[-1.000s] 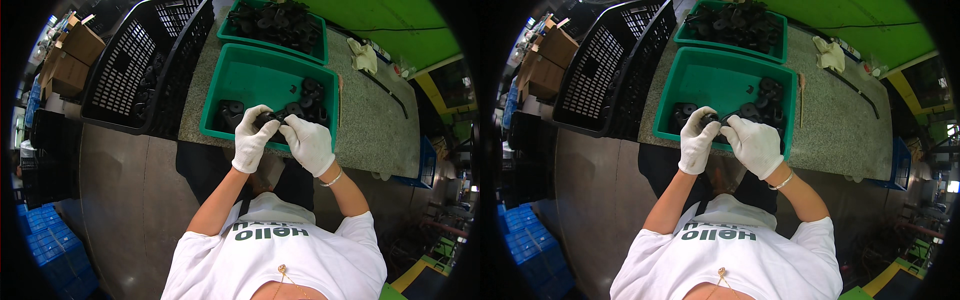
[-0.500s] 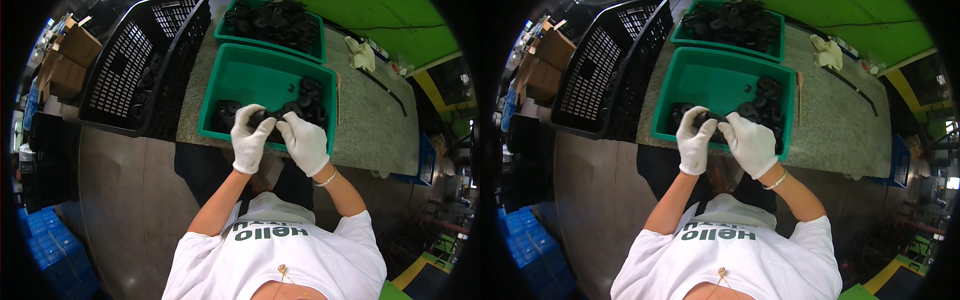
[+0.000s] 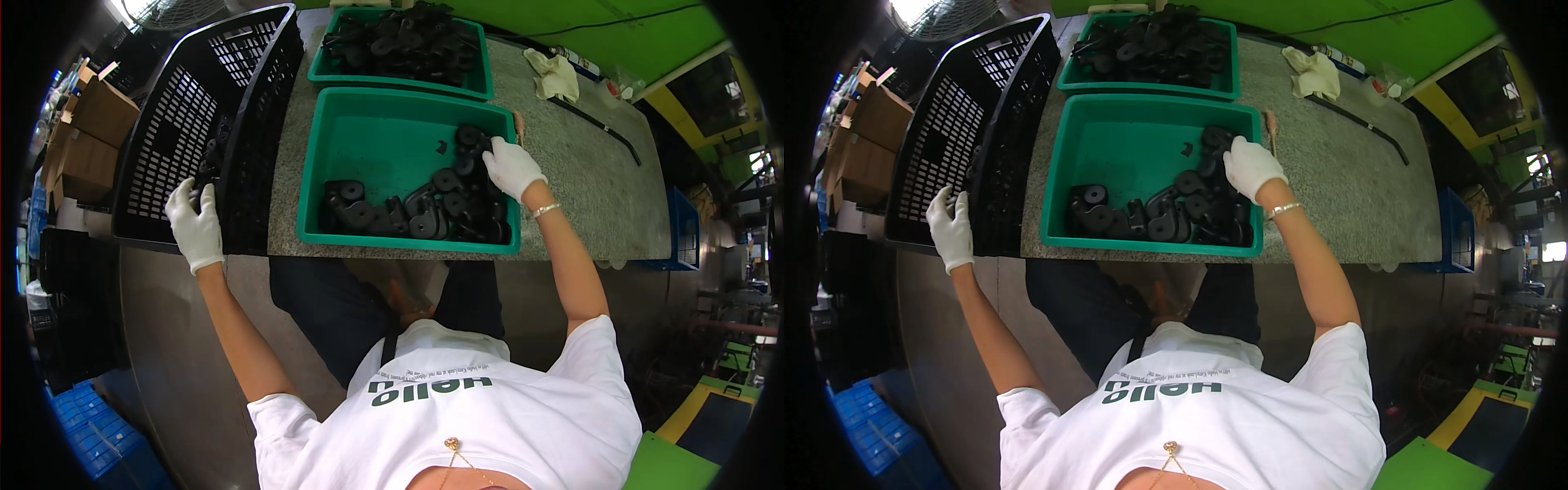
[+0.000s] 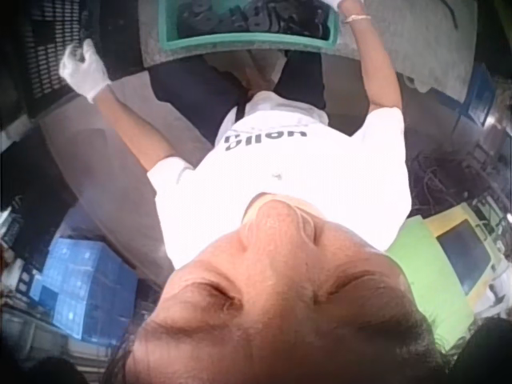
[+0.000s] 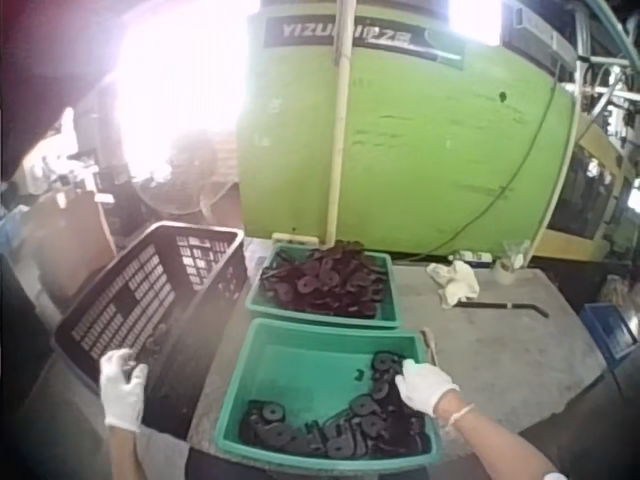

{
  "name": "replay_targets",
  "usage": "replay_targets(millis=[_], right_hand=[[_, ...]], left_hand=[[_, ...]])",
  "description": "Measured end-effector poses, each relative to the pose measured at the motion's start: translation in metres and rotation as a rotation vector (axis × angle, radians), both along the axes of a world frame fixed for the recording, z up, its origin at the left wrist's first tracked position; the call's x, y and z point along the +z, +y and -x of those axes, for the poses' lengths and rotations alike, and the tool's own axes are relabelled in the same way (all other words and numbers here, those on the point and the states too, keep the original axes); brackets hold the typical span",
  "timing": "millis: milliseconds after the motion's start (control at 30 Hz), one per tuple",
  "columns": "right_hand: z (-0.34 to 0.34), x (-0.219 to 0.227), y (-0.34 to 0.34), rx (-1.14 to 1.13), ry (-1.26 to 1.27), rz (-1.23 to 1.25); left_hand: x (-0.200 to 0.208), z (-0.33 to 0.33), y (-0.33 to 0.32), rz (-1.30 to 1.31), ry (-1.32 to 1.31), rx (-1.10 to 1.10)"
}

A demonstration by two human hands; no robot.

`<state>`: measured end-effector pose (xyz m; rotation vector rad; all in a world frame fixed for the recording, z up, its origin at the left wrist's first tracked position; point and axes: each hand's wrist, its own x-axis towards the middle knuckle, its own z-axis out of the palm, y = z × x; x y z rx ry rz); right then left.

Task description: The recorder is inspecting and cleaning black plastic molded parts at a workstation.

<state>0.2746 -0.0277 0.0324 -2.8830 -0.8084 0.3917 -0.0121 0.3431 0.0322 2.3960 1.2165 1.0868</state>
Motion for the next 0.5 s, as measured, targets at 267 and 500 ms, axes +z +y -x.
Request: replay_targets(millis=[267,500], right_hand=[[-0.007,-0.028,0.04,0.115,0.04,-0.169],[-0.014,-0.04,0.058,0.133,0.147,-0.392]], left_hand=[[0.004,-0.013,-0.013,0.001,0.226,0.031],[0.008,-0.027,-0.076,0.112,-0.413,-0.236]])
